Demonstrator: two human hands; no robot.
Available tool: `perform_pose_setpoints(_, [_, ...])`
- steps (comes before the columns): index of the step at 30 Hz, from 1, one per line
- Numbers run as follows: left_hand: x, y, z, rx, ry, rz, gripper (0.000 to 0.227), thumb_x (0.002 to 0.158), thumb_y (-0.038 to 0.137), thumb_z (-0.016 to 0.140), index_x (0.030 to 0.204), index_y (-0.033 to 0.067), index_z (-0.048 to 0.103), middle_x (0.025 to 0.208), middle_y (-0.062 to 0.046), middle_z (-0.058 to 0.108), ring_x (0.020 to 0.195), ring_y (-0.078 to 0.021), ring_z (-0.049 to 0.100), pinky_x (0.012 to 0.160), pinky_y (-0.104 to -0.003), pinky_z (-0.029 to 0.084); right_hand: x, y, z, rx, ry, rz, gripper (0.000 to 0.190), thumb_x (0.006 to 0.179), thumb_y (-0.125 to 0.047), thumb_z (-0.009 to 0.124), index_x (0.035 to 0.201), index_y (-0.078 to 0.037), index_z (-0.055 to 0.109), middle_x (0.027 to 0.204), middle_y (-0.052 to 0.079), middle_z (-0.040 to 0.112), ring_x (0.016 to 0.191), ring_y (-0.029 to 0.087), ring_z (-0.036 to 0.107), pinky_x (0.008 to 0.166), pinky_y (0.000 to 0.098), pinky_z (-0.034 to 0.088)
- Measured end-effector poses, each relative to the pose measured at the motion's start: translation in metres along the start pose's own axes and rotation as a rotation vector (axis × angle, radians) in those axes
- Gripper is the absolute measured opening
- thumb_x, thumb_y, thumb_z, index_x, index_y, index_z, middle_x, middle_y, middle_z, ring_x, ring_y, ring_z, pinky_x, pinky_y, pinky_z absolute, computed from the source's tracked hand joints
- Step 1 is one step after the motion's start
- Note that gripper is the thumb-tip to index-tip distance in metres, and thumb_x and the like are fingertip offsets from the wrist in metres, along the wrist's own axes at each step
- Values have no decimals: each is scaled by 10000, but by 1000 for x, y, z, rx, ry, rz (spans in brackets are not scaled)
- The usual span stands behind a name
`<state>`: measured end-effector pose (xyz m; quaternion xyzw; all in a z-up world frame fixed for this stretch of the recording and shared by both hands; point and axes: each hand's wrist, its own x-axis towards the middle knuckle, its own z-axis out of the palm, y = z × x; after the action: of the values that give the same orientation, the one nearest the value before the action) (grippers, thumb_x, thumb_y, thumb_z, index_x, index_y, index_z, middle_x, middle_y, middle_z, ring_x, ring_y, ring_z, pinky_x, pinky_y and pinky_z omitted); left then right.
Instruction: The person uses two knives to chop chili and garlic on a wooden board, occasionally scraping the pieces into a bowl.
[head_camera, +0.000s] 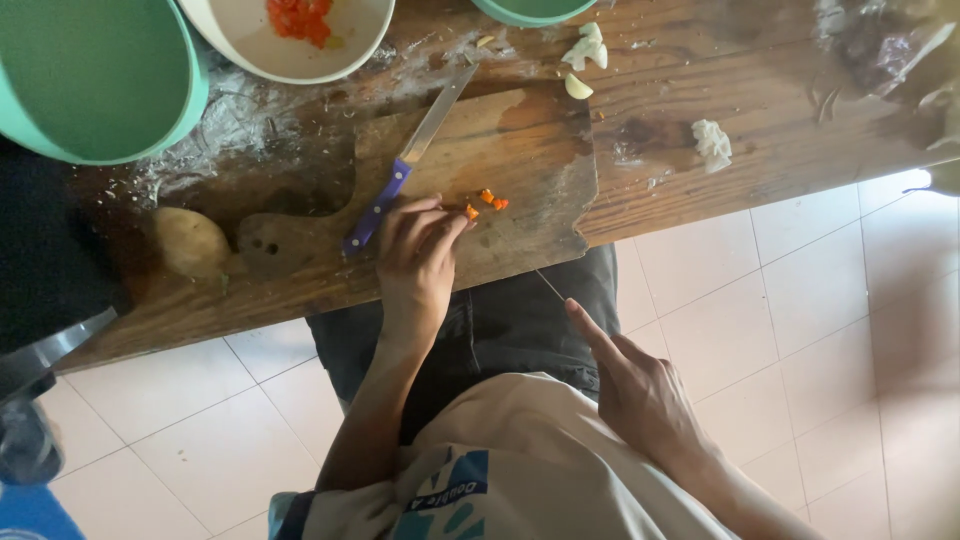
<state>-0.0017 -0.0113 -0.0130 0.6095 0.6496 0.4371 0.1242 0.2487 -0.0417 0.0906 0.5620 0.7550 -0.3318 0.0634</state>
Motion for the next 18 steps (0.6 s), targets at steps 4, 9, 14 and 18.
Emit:
perform_pose_setpoints(4, [1, 0, -1, 8, -7, -3, 191, 889, -39, 779, 1049, 50, 723, 1043, -47, 681, 1157, -266, 642, 973, -381, 573, -1, -3, 0, 36, -2, -14, 734, 901, 4, 603, 1550, -278, 410, 747, 134, 651, 569, 358, 622, 560, 515, 469])
perform_pose_setpoints(9, [2, -1, -3, 35, -5, 31, 210, 894, -86, 760, 1059, 39, 724, 1059, -46, 691, 1173, -260, 648, 995, -387, 567, 0, -5, 7, 42, -11, -23, 733, 901, 11, 598, 1554, -259, 405, 738, 122, 657, 574, 341, 632, 558, 499, 483])
perform_pose_setpoints(14, [0, 0, -4, 9, -16, 8, 194, 902, -67, 769, 1062, 31, 719, 1054, -66, 680, 1166, -269, 645, 985, -387, 561, 1, -5, 11, 65, -18, -9, 753, 884, 25, 606, 1556, -247, 405, 765, 128, 670, 580, 349, 634, 553, 500, 477])
perform_pose_setpoints(18, [1, -1, -4, 13, -41, 11, 199, 916, -68, 754, 1091, 19, 713, 1070, -71, 677, 1162, -273, 644, 982, -387, 563, 1, -6, 14, 88, -10, -18, 745, 892, 38, 596, 1559, -235, 408, 774, 136, 667, 591, 353, 633, 560, 498, 479])
